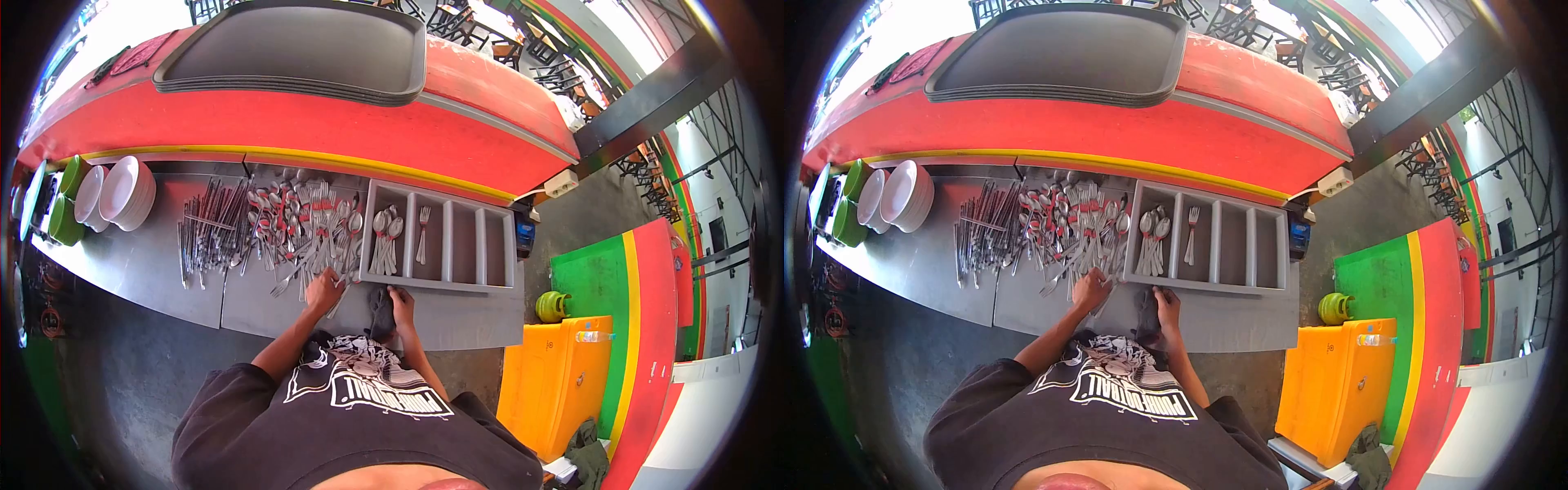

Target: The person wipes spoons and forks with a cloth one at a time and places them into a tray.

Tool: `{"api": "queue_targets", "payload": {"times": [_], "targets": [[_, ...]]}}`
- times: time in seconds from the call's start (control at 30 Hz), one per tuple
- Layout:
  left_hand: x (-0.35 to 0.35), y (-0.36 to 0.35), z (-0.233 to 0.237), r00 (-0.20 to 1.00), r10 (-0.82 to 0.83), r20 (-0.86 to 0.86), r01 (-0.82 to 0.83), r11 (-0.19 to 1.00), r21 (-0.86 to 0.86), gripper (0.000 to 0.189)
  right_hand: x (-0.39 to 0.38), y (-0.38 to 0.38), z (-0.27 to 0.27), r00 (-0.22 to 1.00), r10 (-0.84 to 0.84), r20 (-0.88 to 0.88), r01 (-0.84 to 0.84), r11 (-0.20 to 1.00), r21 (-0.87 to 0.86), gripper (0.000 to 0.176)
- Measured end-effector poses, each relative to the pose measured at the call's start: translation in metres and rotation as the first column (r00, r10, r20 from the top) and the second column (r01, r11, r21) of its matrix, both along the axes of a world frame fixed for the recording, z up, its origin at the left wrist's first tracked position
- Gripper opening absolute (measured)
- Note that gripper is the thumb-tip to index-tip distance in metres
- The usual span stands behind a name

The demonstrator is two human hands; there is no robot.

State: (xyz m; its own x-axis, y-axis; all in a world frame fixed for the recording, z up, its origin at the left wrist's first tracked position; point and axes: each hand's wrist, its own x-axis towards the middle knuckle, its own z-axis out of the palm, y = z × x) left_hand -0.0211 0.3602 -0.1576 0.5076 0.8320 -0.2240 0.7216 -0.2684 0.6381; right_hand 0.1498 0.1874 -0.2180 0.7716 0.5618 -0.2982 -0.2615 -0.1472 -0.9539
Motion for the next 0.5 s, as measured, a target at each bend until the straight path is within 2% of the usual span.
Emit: {"api": "queue_targets", "payload": {"times": [0.13,0.23,0.33,0.5], "targets": [[0.001,0.001,0.0,0.999,-0.028,-0.027,0.026,0.998,-0.054,0.029,0.0,0.001,0.0,1.0,-0.013,0.009,0.013,1.0,-0.001,0.016],[-0.002,-0.001,0.0,0.997,-0.082,0.012,0.082,0.996,-0.023,0.026,0.0,0.002,0.0,1.0,-0.01,0.013,0.009,0.999,0.043,0.017],[-0.002,-0.001,0.001,0.996,-0.087,-0.028,0.086,0.996,-0.026,0.027,-0.002,0.002,0.004,1.0,-0.026,-0.005,0.026,1.0,0.013,0.018],[-0.004,0.003,0.0,0.982,-0.184,-0.053,0.183,0.983,-0.015,0.024,-0.001,0.002,0.006,1.0,-0.018,-0.009,0.018,1.0,0.017,0.016]]}}
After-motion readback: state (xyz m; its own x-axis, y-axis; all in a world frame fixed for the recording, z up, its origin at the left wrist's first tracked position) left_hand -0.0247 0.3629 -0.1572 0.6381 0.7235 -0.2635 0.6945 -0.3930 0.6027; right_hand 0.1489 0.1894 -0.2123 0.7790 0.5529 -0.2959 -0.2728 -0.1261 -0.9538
